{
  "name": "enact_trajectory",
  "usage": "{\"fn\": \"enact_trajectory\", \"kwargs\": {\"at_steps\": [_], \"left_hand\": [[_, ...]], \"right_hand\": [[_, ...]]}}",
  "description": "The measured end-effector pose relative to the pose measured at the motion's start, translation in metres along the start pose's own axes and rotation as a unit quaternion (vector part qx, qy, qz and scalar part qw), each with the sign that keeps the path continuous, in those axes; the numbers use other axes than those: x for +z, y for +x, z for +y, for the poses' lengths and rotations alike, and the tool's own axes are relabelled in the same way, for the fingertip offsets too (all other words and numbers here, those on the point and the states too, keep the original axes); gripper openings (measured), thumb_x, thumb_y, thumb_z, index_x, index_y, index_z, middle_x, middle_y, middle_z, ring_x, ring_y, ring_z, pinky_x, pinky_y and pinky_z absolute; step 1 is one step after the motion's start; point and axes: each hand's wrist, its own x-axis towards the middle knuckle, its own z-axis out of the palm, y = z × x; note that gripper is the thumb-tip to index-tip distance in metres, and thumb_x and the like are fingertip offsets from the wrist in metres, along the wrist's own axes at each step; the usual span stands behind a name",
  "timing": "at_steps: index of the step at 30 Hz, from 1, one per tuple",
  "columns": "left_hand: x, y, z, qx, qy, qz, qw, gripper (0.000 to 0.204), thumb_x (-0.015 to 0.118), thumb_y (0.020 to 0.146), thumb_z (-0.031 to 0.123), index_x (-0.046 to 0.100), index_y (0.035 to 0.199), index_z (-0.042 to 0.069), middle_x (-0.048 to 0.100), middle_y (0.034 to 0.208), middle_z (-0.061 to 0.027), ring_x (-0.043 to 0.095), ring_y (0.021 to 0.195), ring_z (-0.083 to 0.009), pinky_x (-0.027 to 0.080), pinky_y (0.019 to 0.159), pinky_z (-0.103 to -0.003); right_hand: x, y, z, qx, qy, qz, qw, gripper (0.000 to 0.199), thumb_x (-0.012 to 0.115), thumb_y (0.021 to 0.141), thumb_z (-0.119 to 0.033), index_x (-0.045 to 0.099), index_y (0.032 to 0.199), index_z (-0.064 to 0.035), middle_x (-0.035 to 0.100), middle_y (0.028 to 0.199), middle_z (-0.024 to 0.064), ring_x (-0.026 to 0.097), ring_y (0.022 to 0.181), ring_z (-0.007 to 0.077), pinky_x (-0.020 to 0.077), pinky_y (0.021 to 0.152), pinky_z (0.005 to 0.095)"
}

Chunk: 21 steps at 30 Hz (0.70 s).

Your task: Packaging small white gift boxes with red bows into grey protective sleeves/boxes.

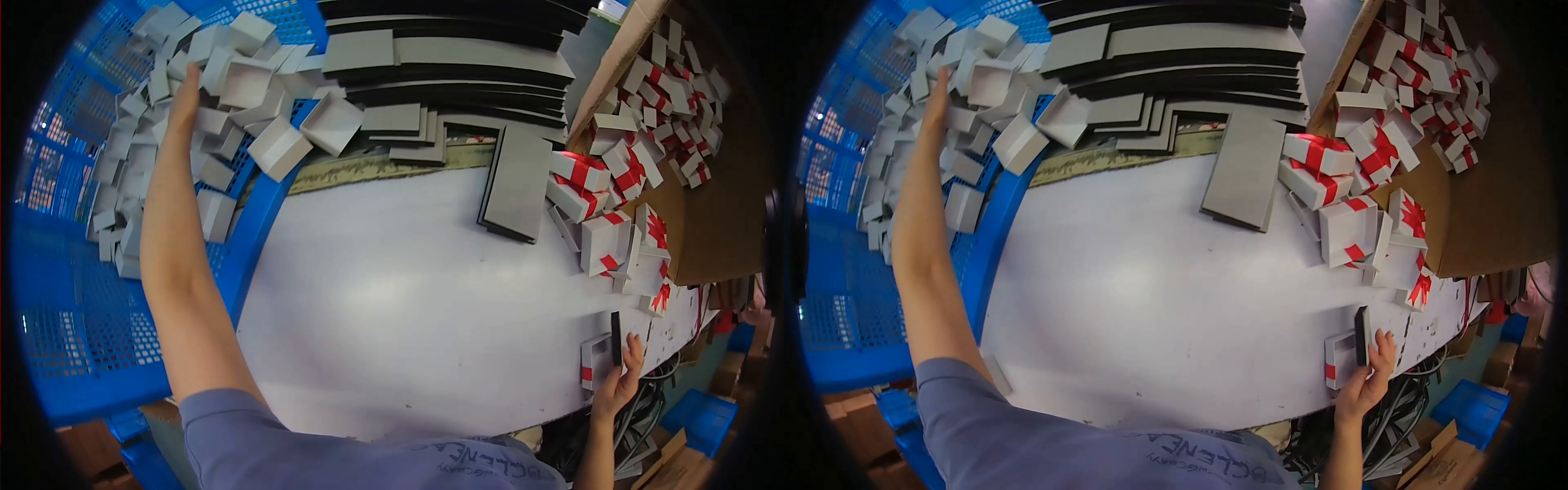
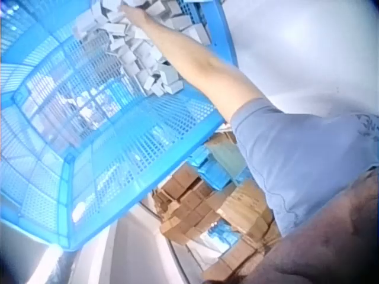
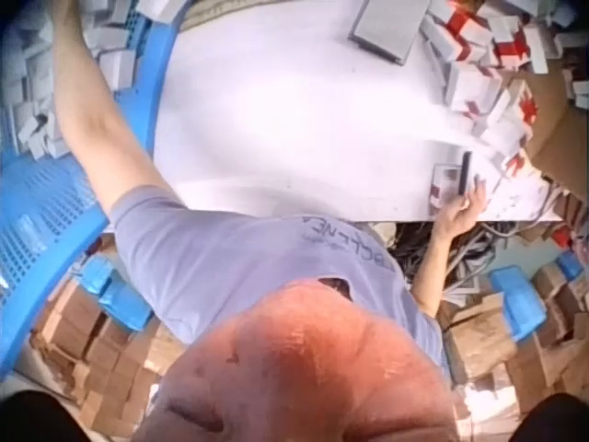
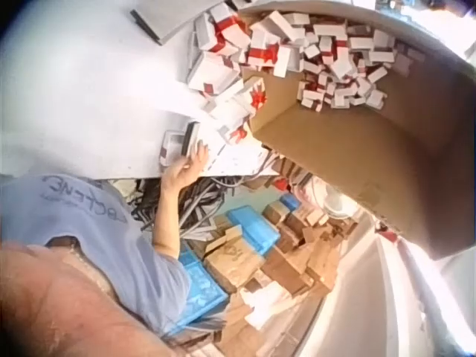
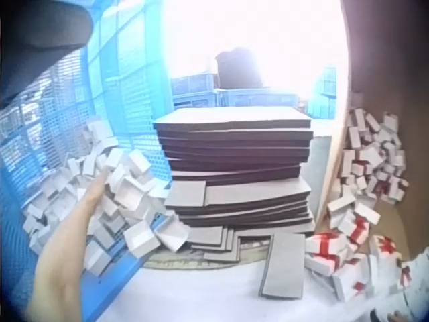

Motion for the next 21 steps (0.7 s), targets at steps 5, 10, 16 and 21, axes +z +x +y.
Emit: {"fn": "enact_trajectory", "kwargs": {"at_steps": [5,10,16,21], "left_hand": [[0.009,-0.026,-0.012,0.038,0.155,-0.125,0.979,0.084,0.036,0.076,0.075,0.063,0.108,0.002,0.06,0.113,-0.0165,0.04,0.119,-0.037,0.024,0.104,-0.039],[-0.026,-0.082,0.045,0.065,0.056,-0.197,0.977,0.077,0.046,0.076,0.07,0.065,0.101,0.0,0.062,0.105,-0.0161,0.043,0.114,-0.036,0.026,0.102,-0.039],[-0.038,-0.156,0.115,0.022,0.02,-0.253,0.967,0.066,0.067,0.067,0.059,0.064,0.101,0.002,0.062,0.101,-0.0179,0.056,0.096,-0.0315,0.041,0.091,-0.037],[-0.055,-0.224,0.16,0.198,0.194,-0.223,0.934,0.058,0.082,0.056,0.032,0.06,0.099,0.001,0.044,0.125,-0.019,0.031,0.12,-0.0369,0.037,0.095,-0.041]], "right_hand": [[0.051,0.0,0.006,0.163,0.164,0.056,0.971,0.029,0.034,0.077,0.011,0.048,0.101,0.0028,0.054,0.115,0.0139,0.05,0.11,0.0209,0.0333,0.098,0.0323],[0.119,0.054,-0.042,0.065,0.246,-0.071,0.965,0.035,0.037,0.069,0.015,0.051,0.099,0.0043,0.053,0.116,0.0183,0.05,0.112,0.0269,0.0365,0.098,0.0334],[0.144,0.082,-0.103,-0.036,0.213,-0.118,0.969,0.032,0.048,0.065,0.011,0.055,0.092,-0.0036,0.062,0.107,0.0092,0.049,0.109,0.0301,0.0312,0.096,0.0388],[0.083,0.083,-0.122,-0.22,0.179,-0.036,0.958,0.023,0.054,0.065,0.009,0.055,0.085,-0.0027,0.062,0.105,0.013,0.057,0.094,0.0298,0.042,0.081,0.0383]]}}
